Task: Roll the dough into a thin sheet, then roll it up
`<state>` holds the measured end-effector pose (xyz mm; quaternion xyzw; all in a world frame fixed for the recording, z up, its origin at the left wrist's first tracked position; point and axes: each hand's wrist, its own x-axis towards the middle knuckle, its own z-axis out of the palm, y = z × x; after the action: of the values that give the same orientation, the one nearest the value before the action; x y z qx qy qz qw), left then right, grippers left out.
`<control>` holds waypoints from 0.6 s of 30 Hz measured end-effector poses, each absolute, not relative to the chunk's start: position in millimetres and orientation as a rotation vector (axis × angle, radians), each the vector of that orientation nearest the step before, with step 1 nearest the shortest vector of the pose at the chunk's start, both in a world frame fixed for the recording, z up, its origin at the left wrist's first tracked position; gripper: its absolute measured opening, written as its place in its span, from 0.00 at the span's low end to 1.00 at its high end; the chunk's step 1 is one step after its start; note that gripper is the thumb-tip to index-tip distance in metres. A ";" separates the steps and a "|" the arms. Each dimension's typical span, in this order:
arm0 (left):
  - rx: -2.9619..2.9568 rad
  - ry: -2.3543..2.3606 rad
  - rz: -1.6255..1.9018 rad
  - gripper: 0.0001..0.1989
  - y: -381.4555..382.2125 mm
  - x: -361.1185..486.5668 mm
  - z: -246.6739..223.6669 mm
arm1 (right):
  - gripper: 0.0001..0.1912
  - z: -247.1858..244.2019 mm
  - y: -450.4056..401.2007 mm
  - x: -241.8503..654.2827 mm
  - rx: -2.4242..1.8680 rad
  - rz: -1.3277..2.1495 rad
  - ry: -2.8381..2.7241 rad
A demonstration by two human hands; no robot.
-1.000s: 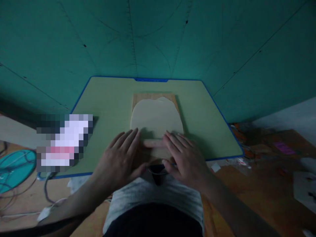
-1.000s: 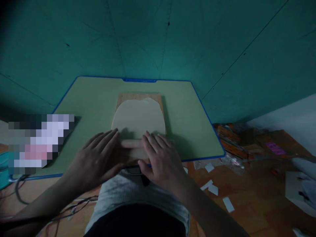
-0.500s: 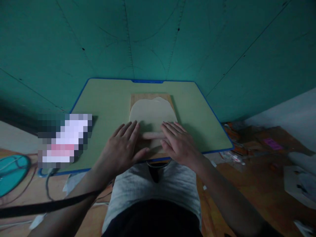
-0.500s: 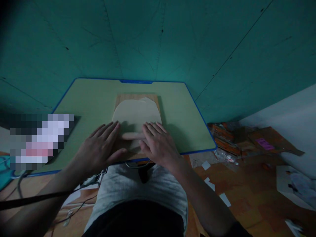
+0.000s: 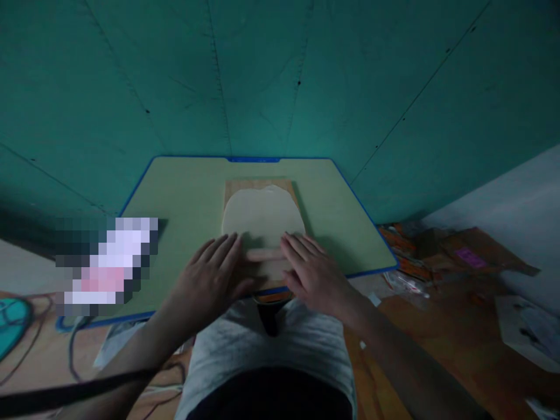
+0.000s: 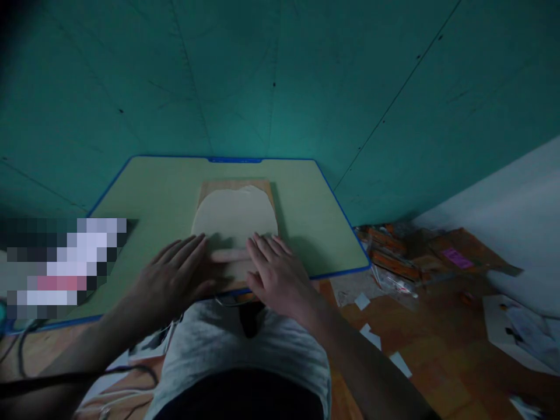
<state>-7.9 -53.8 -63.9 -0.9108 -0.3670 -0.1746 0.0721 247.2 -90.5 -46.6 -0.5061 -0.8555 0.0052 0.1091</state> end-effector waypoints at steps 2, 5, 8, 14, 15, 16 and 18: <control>-2.732 -1.141 -0.530 0.37 -41.8 -3.9 -62.9 | 0.30 -46.6 -76.8 246.3 -1.506 0.013 -2.483; -2.723 -1.075 -0.536 0.38 -56.1 -6.9 -59.6 | 0.31 -49.4 -91.2 245.3 -1.504 0.018 -2.474; -2.712 -1.023 -0.497 0.39 -91.7 -16.2 -55.7 | 0.32 -53.8 -130.2 244.8 -1.499 -0.019 -2.469; -2.744 -0.962 -0.476 0.40 -105.5 -28.8 -58.0 | 0.34 -54.9 -153.2 246.6 -1.507 -0.036 -2.497; -2.765 -0.953 -0.481 0.40 -94.1 -28.7 -59.6 | 0.34 -54.0 -142.9 247.6 -1.504 -0.029 -2.510; -2.788 -0.947 -0.489 0.41 -79.2 -27.5 -61.0 | 0.34 -52.8 -129.2 248.8 -1.506 -0.019 -2.522; -2.849 -0.970 -0.487 0.38 -42.0 -21.0 -62.1 | 0.34 -49.6 -95.4 251.3 -1.530 -0.008 -2.524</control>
<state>-21.0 -42.0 -62.1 -0.9334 -0.3179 -0.1595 0.0465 251.3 -95.4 -49.6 -0.5161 -0.8513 -0.0026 0.0948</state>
